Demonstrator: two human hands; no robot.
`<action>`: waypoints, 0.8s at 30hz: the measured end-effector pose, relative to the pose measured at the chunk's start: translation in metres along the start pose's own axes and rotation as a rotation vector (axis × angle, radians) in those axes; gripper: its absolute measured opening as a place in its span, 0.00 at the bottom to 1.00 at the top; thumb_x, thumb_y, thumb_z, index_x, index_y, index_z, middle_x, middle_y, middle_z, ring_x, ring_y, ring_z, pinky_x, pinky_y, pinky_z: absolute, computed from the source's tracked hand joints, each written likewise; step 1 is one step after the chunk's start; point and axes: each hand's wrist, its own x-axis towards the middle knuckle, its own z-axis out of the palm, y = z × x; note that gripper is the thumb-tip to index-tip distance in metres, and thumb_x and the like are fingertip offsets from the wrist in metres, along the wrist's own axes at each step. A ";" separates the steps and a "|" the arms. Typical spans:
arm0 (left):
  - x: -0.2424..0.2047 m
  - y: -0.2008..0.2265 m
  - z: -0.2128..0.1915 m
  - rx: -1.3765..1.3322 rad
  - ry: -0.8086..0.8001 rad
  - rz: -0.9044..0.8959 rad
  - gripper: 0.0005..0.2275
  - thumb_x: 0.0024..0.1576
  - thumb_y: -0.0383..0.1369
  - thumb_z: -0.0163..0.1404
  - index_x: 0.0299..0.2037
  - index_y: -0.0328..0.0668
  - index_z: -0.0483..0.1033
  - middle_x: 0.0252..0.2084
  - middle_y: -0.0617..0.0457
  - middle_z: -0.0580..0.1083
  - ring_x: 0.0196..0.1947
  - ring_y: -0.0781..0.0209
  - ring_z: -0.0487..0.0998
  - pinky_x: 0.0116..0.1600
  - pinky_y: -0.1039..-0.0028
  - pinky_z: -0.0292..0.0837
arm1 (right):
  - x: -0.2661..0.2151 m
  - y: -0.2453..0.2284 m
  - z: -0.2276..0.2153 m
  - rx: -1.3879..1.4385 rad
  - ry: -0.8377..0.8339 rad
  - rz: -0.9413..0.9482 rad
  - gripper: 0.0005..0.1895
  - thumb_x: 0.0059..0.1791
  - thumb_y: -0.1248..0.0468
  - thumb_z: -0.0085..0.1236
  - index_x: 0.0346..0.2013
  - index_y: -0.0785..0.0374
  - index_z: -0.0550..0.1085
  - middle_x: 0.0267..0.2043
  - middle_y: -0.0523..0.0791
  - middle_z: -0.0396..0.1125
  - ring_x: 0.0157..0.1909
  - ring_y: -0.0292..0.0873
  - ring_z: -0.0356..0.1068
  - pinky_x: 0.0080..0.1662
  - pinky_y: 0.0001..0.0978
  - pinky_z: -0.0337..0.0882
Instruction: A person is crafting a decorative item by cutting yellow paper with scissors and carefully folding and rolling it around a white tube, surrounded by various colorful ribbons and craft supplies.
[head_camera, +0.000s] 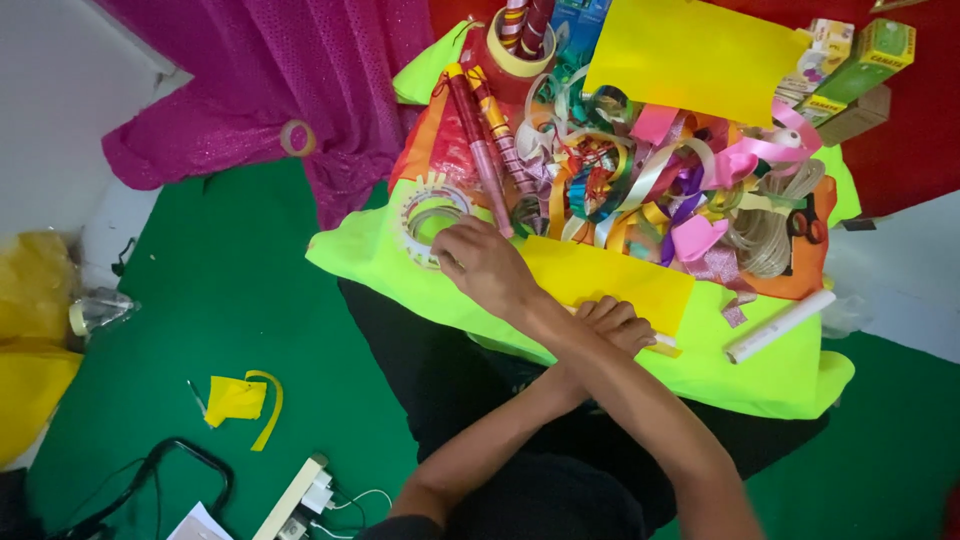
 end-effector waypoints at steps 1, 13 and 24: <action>0.001 0.004 -0.005 0.003 -0.002 0.001 0.13 0.67 0.46 0.42 0.35 0.51 0.71 0.37 0.60 0.65 0.42 0.58 0.66 0.46 0.67 0.61 | 0.001 0.001 0.000 0.001 0.004 0.000 0.06 0.48 0.69 0.61 0.36 0.54 0.75 0.33 0.42 0.71 0.44 0.45 0.74 0.49 0.36 0.74; 0.002 0.012 -0.020 0.109 0.106 0.140 0.08 0.55 0.34 0.54 0.42 0.46 0.75 0.42 0.53 0.66 0.44 0.53 0.63 0.51 0.65 0.57 | 0.018 -0.001 -0.017 0.069 0.048 -0.083 0.06 0.51 0.71 0.62 0.35 0.56 0.73 0.38 0.42 0.72 0.48 0.46 0.74 0.50 0.37 0.76; 0.005 0.010 -0.017 0.043 -0.076 -0.011 0.17 0.69 0.48 0.37 0.31 0.51 0.67 0.35 0.62 0.60 0.35 0.65 0.60 0.44 0.72 0.52 | 0.001 0.000 -0.014 0.043 -0.083 -0.114 0.05 0.52 0.71 0.57 0.35 0.59 0.71 0.34 0.44 0.68 0.46 0.48 0.73 0.54 0.38 0.73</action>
